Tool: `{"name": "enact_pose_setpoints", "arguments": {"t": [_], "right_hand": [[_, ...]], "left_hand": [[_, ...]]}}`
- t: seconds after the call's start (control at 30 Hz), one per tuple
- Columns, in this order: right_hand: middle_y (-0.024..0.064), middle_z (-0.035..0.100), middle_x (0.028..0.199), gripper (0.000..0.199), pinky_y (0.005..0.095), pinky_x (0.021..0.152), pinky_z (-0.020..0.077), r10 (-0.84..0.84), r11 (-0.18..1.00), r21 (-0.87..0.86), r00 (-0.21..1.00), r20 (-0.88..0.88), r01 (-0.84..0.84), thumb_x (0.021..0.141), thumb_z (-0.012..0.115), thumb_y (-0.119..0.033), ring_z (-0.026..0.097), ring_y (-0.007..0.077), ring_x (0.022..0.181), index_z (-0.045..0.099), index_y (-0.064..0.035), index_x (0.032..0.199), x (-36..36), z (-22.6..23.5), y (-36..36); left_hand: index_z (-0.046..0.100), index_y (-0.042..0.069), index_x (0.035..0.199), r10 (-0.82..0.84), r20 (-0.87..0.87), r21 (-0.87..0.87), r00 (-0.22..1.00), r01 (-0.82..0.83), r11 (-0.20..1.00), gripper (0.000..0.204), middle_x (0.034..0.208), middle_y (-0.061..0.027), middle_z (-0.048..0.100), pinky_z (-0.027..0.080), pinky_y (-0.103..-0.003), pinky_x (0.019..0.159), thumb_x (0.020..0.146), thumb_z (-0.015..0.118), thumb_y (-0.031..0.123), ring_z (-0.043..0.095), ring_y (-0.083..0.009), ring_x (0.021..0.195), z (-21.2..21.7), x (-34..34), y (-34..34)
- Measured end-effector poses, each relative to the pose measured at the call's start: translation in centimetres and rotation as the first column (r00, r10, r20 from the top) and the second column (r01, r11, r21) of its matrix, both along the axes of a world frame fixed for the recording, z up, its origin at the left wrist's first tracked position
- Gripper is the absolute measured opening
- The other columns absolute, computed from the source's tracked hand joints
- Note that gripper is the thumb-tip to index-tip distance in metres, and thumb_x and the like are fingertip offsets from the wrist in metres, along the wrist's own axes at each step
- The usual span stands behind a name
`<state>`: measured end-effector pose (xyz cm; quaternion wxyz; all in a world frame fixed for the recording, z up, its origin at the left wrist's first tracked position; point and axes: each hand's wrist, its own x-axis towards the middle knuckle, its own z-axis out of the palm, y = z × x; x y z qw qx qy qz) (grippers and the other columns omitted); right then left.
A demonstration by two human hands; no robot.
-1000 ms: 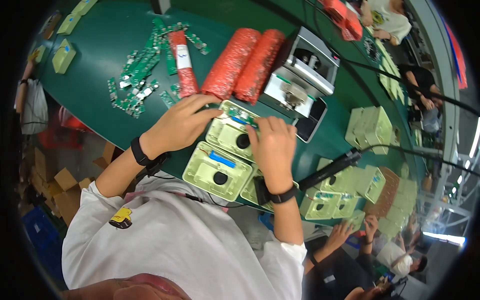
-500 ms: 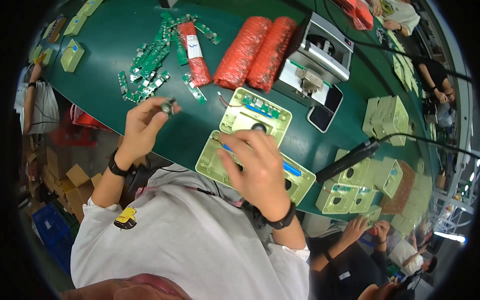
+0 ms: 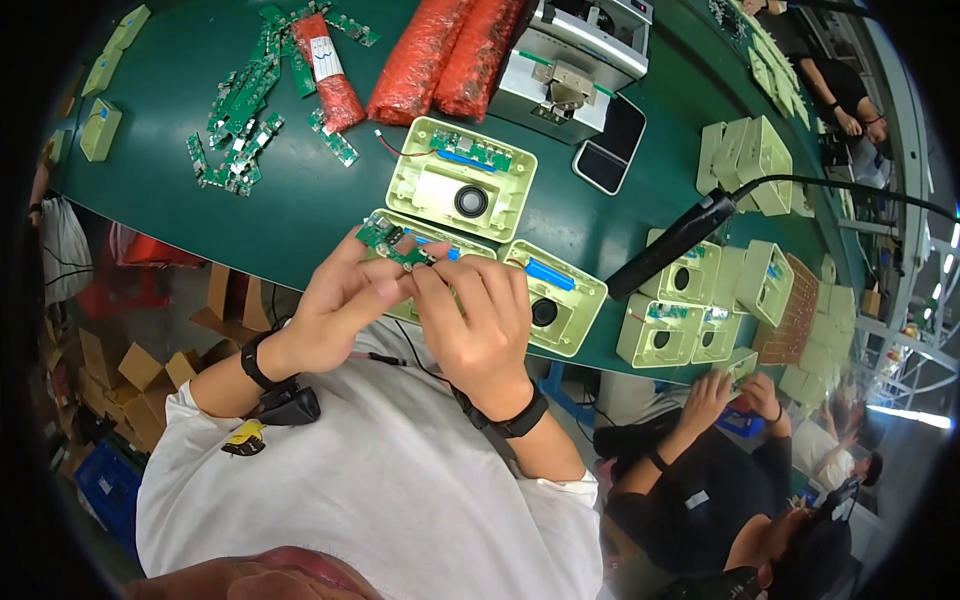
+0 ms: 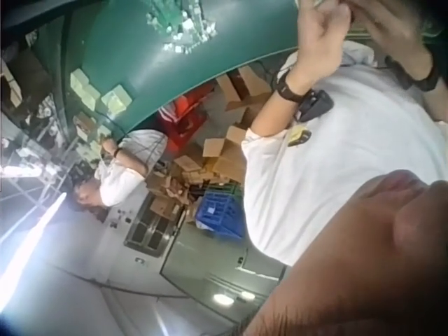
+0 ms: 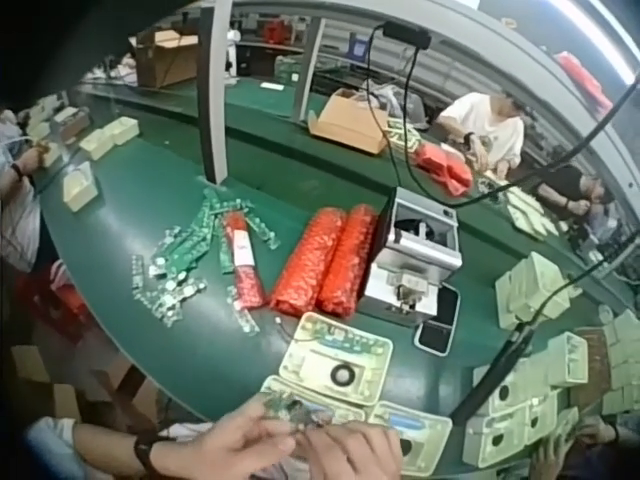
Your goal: Assemble electronic circuit boards into plastic housings using an electric screwdriver.
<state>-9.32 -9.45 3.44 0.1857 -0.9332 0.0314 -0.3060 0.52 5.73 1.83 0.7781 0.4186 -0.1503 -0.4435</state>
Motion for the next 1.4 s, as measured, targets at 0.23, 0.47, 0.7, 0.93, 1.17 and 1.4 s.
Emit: {"name": "enact_pose_setpoints", "arguments": {"t": [0.23, 0.47, 0.7, 0.93, 1.17, 1.4], "right_hand": [[0.0023, 0.069, 0.088, 0.012, 0.0396, 0.075, 0.0444, -0.106, 0.993, -0.064, 0.98, -0.169, 0.097, 0.082, 0.081, -0.004, 0.063, 0.0233, 0.086, 0.073, -0.0087, 0.088, 0.2, 0.3, -3.0], [0.0009, 0.067, 0.085, 0.006, 0.0388, 0.075, 0.0438, 0.06, 0.977, -0.168, 0.92, -0.388, -0.135, 0.082, 0.075, -0.008, 0.062, 0.0225, 0.084, 0.074, -0.0108, 0.087, 0.8, -2.4, -2.9], [-0.0007, 0.067, 0.083, 0.005, 0.0382, 0.075, 0.043, -0.02, 0.984, -0.171, 0.922, -0.387, -0.051, 0.082, 0.076, -0.01, 0.061, 0.0211, 0.082, 0.075, -0.012, 0.087, 1.0, -3.3, -1.1], [-0.0002, 0.068, 0.084, 0.005, 0.0381, 0.076, 0.0428, -0.097, 0.984, -0.172, 0.932, -0.349, 0.038, 0.086, 0.079, -0.012, 0.063, 0.0211, 0.082, 0.075, -0.0114, 0.089, 0.9, -3.6, -0.3], [0.0026, 0.072, 0.093, 0.011, 0.0382, 0.079, 0.043, -0.131, 0.991, -0.04, 0.982, -0.137, 0.126, 0.087, 0.083, -0.012, 0.066, 0.0226, 0.085, 0.075, -0.0096, 0.093, 0.5, -2.0, -0.3], [0.0042, 0.072, 0.095, 0.013, 0.0384, 0.08, 0.0434, -0.148, 0.988, 0.029, 0.986, -0.074, 0.151, 0.085, 0.083, -0.005, 0.066, 0.024, 0.086, 0.075, -0.0077, 0.095, -1.4, -1.0, -2.0]], "left_hand": [[0.054, 0.003, 0.14, -0.184, 0.95, 0.264, 0.253, -0.331, 0.906, 0.047, 0.162, -0.0209, 0.045, 0.033, -0.053, 0.124, 0.096, 0.07, 0.01, 0.043, -0.0371, 0.15, -1.1, 3.1, 2.2], [0.062, 0.005, 0.129, -0.406, 0.911, 0.409, 0.076, -0.312, 0.858, 0.043, 0.164, -0.0226, 0.042, 0.029, -0.058, 0.127, 0.088, 0.073, 0.012, 0.039, -0.0444, 0.151, -3.9, 3.7, 4.0], [0.063, 0.007, 0.133, -0.402, 0.907, 0.422, 0.128, -0.286, 0.861, 0.045, 0.162, -0.0226, 0.042, 0.032, -0.06, 0.125, 0.089, 0.072, 0.013, 0.043, -0.0428, 0.148, -4.3, 3.3, 4.4], [0.061, 0.005, 0.142, -0.441, 0.897, 0.433, 0.042, -0.285, 0.855, 0.054, 0.157, -0.0245, 0.047, 0.033, -0.058, 0.125, 0.09, 0.07, 0.013, 0.044, -0.0444, 0.147, -3.9, 3.8, 4.6], [0.071, 0.006, 0.127, -0.177, 0.981, 0.195, 0.082, -0.486, 0.852, 0.033, 0.143, -0.0176, 0.06, 0.046, -0.05, 0.11, 0.094, 0.069, 0.009, 0.054, -0.0407, 0.133, -4.3, 13.0, 4.3], [0.073, 0.004, 0.114, -0.465, 0.821, 0.263, -0.333, -0.503, 0.824, 0.02, 0.135, -0.0116, 0.064, 0.048, -0.046, 0.102, 0.094, 0.069, 0.005, 0.057, -0.0361, 0.125, -4.7, 16.2, 3.4]]}}
